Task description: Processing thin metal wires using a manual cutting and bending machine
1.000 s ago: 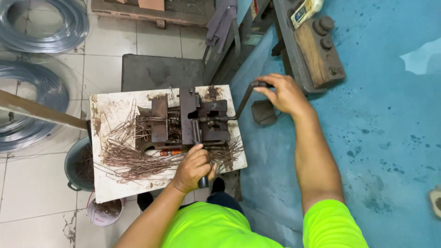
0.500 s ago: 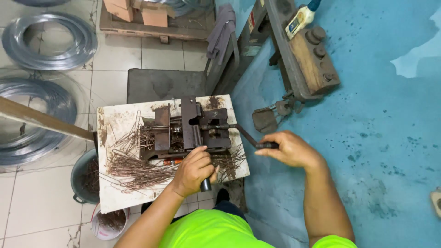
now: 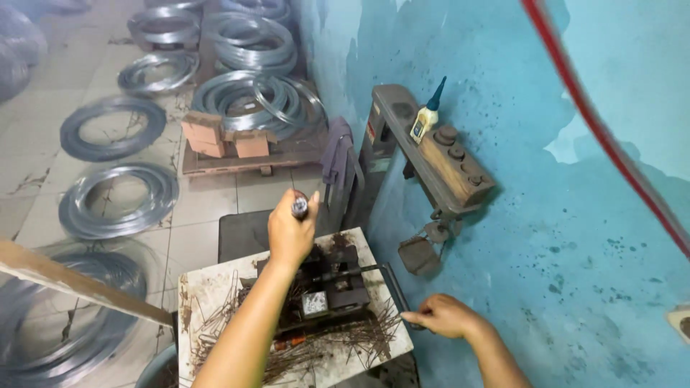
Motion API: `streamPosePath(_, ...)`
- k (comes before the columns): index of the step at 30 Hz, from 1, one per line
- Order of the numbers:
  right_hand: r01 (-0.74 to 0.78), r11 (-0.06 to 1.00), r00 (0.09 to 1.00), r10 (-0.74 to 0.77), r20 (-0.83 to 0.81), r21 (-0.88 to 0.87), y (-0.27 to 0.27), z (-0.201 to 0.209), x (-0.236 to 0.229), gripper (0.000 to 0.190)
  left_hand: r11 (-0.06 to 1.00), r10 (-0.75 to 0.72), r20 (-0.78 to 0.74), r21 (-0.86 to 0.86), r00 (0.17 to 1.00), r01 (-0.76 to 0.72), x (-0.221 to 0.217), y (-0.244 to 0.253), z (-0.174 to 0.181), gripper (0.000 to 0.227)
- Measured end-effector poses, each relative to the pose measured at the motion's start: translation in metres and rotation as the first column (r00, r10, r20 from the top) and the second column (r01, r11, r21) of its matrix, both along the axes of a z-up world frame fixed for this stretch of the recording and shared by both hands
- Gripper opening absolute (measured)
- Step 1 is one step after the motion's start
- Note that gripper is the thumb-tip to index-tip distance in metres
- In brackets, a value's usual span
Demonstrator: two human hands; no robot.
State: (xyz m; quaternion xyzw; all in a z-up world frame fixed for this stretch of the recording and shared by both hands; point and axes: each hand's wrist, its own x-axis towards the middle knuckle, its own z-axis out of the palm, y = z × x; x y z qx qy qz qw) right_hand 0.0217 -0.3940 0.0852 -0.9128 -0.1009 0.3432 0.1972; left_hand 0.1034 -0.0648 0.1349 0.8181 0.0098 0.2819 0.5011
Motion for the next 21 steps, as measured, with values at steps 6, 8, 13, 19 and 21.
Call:
streamPosePath(6,0.071,0.997,0.995,-0.073,-0.068,-0.024,0.001,-0.064,-0.001,0.056,0.987,0.079,-0.160,0.150,0.984,-0.055,0.074,0.035,-0.041,0.043)
streamPosePath(8,0.051,0.998,0.999,-0.050,0.020,-0.031,0.001,-0.085,0.004,0.059,0.989,0.051,-0.151,0.142,0.987,-0.029,0.082,0.044,-0.044,0.041)
streamPosePath(13,0.088,0.992,0.996,-0.089,-0.009,-0.086,0.014,-0.083,-0.001,0.060,0.991,-0.017,-0.130,0.131,0.991,0.034,0.081,0.061,-0.072,0.056)
streamPosePath(19,0.014,0.998,0.981,-0.003,0.192,-0.057,0.001,-0.134,0.010,0.062,0.989,-0.106,0.093,0.116,0.990,0.095,0.011,0.057,-0.038,0.057)
streamPosePath(21,0.013,0.999,0.974,-0.002,0.227,-0.049,-0.003,-0.154,0.012,0.070,0.943,-0.122,0.303,0.333,0.945,0.015,0.000,0.064,-0.056,0.037)
